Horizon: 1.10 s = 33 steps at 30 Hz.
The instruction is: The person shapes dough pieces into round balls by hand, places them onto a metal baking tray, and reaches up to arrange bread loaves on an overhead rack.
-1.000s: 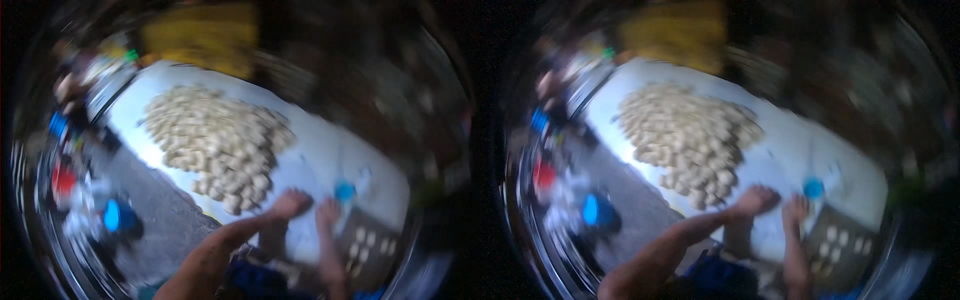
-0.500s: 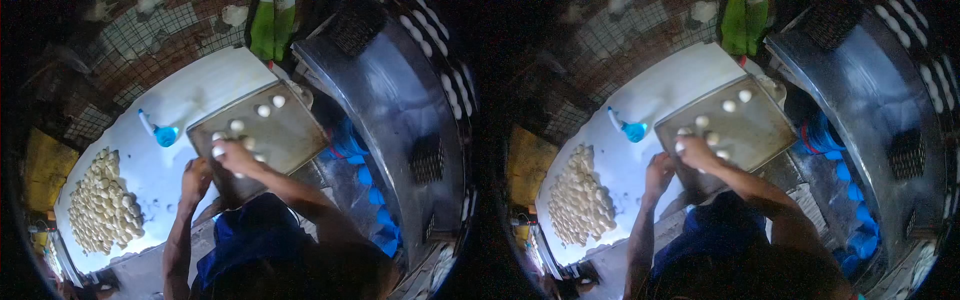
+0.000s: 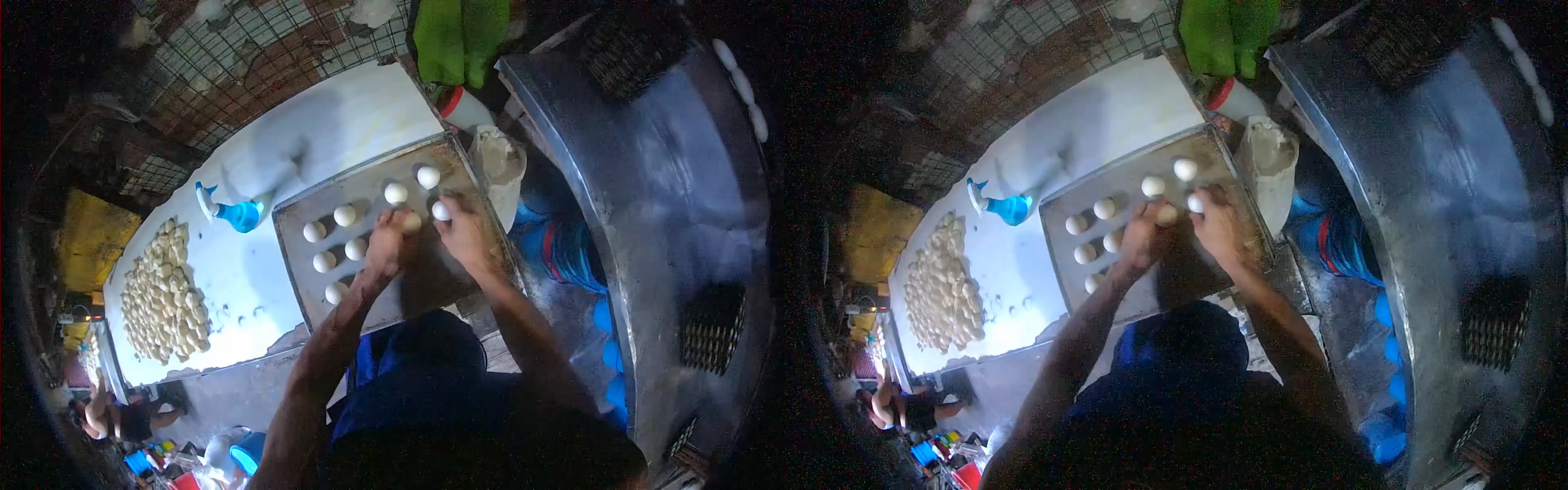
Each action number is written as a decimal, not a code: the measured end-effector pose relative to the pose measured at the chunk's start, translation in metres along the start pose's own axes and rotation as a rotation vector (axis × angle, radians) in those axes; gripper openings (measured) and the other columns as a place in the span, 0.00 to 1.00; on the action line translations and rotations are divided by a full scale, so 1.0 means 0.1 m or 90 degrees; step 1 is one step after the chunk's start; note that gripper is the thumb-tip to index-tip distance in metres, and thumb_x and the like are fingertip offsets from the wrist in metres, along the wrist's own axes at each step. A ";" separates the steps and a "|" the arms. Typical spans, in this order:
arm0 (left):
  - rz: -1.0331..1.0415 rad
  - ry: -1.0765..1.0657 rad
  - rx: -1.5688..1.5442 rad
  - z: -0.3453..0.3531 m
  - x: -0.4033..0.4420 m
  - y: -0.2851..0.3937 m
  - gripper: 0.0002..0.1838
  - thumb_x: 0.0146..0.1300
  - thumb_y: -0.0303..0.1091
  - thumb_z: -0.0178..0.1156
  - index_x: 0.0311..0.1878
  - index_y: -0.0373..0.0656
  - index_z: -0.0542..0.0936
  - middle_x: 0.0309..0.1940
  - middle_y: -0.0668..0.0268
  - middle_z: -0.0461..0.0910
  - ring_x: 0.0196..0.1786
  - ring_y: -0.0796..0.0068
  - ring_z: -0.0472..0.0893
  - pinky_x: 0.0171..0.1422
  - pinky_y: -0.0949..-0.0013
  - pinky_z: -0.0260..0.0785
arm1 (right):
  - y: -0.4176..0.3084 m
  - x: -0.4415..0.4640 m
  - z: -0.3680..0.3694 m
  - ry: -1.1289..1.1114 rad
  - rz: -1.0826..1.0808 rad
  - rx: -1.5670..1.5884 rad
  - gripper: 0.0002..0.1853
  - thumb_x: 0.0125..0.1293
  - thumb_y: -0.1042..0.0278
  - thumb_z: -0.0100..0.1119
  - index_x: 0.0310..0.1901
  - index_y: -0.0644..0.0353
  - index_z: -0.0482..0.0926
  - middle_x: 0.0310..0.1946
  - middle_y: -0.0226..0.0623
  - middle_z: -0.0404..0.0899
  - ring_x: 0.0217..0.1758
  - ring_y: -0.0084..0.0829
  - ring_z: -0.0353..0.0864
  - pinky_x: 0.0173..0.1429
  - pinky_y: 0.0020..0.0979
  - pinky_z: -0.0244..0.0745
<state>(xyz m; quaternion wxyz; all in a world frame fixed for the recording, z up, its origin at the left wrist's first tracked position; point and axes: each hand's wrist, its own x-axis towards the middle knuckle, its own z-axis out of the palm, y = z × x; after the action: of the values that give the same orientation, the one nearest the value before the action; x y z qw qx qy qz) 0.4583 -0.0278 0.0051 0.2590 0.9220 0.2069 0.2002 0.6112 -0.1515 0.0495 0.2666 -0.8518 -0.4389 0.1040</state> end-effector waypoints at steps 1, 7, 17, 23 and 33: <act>-0.005 -0.002 0.004 0.00 0.00 0.09 0.28 0.57 0.36 0.65 0.62 0.40 0.74 0.54 0.49 0.75 0.50 0.46 0.79 0.54 0.51 0.74 | 0.06 -0.01 -0.01 -0.005 -0.001 0.005 0.25 0.63 0.60 0.62 0.63 0.44 0.76 0.44 0.46 0.86 0.40 0.50 0.85 0.43 0.45 0.80; -0.161 0.001 -0.104 -0.26 0.01 0.37 0.27 0.57 0.36 0.66 0.60 0.39 0.76 0.53 0.50 0.76 0.51 0.45 0.79 0.55 0.53 0.74 | 0.03 0.02 -0.01 -0.065 0.041 0.054 0.27 0.60 0.65 0.66 0.63 0.51 0.76 0.47 0.45 0.84 0.44 0.49 0.85 0.45 0.44 0.80; -0.137 0.089 -0.068 -0.22 0.40 -0.02 0.25 0.50 0.32 0.68 0.55 0.40 0.79 0.48 0.51 0.80 0.49 0.50 0.79 0.53 0.56 0.74 | -0.16 0.73 -0.07 -0.119 0.013 0.028 0.24 0.60 0.66 0.65 0.60 0.50 0.79 0.45 0.46 0.86 0.43 0.49 0.85 0.47 0.43 0.79; -0.099 0.122 -0.044 -0.20 0.54 -0.12 0.25 0.49 0.29 0.66 0.54 0.39 0.80 0.46 0.55 0.82 0.48 0.51 0.78 0.54 0.57 0.73 | -0.01 0.88 0.02 -0.140 -0.011 0.050 0.24 0.59 0.68 0.64 0.60 0.53 0.79 0.46 0.45 0.86 0.45 0.49 0.85 0.49 0.43 0.79; -0.127 0.114 -0.052 -0.22 0.50 -0.11 0.26 0.49 0.31 0.68 0.55 0.36 0.80 0.47 0.56 0.82 0.49 0.51 0.77 0.54 0.57 0.72 | -0.22 0.81 -0.14 -0.137 0.016 0.015 0.23 0.61 0.62 0.64 0.59 0.54 0.79 0.46 0.44 0.86 0.45 0.49 0.85 0.49 0.42 0.79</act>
<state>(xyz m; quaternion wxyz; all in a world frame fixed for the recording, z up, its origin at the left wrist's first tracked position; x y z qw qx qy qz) 0.4870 0.0134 0.0293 0.2951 0.8640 0.3117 0.2631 0.6498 -0.0813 0.0783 0.2270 -0.8378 -0.4530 0.2034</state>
